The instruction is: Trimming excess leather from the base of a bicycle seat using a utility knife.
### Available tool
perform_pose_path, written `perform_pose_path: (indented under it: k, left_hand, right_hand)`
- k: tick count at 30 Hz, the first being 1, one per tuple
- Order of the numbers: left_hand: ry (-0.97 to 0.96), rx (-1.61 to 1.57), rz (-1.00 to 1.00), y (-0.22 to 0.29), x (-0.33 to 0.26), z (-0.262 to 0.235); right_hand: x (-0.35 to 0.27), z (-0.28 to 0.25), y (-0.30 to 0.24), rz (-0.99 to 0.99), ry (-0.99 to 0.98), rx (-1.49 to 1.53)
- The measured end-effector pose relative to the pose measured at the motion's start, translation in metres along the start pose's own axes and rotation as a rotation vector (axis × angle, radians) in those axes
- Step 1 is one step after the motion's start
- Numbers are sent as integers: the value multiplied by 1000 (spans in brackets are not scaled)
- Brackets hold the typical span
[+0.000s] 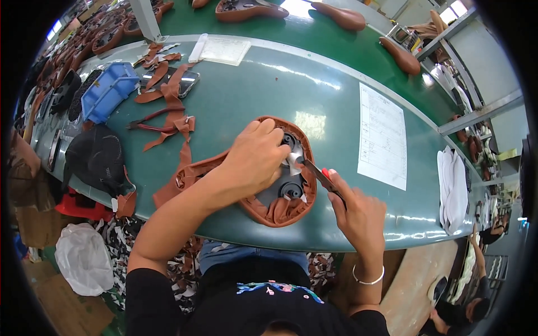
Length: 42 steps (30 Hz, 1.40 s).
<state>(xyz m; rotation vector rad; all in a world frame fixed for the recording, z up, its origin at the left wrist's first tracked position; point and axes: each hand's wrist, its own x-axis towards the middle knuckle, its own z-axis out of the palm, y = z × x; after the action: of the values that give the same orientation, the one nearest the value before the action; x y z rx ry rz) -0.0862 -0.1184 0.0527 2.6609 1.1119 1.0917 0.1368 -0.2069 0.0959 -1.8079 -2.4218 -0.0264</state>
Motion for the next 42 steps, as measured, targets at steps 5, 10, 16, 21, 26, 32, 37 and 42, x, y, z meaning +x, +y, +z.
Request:
perform_pose_path:
  k: [5,10,16,21,26,32,37,42]
  left_hand:
    - [547,63,-221,-24,1,12]
    - [218,-1149,-1003,-11,-14,-9]
    - [134,-1382,-880,49,-56,-55]
    - [467,-1482,-199,-10,-56,-82]
    - [97,-1600,-623,-4,-39,-83]
    - [-473,-525,6,27,-22,-33]
    - [-391,-822,43,47,-49,-18]
    - [-291,-892,117,42,-51,-15]
  right_hand:
    - [-34,-11,-21,40,-91,-11]
    - [-12,-24,5,-28,-97,-76]
    - [22,-32,16,-411,-280,-86]
    - [-32,-30,5,-333,-270,-135]
    - [-65,-39,-10,-126,-351,-79]
    - [-40,-39,3,-148,-321,-95]
    - [-26,-34,12,-207,-263,104]
    - [-15,-44,22,-199,-265,202]
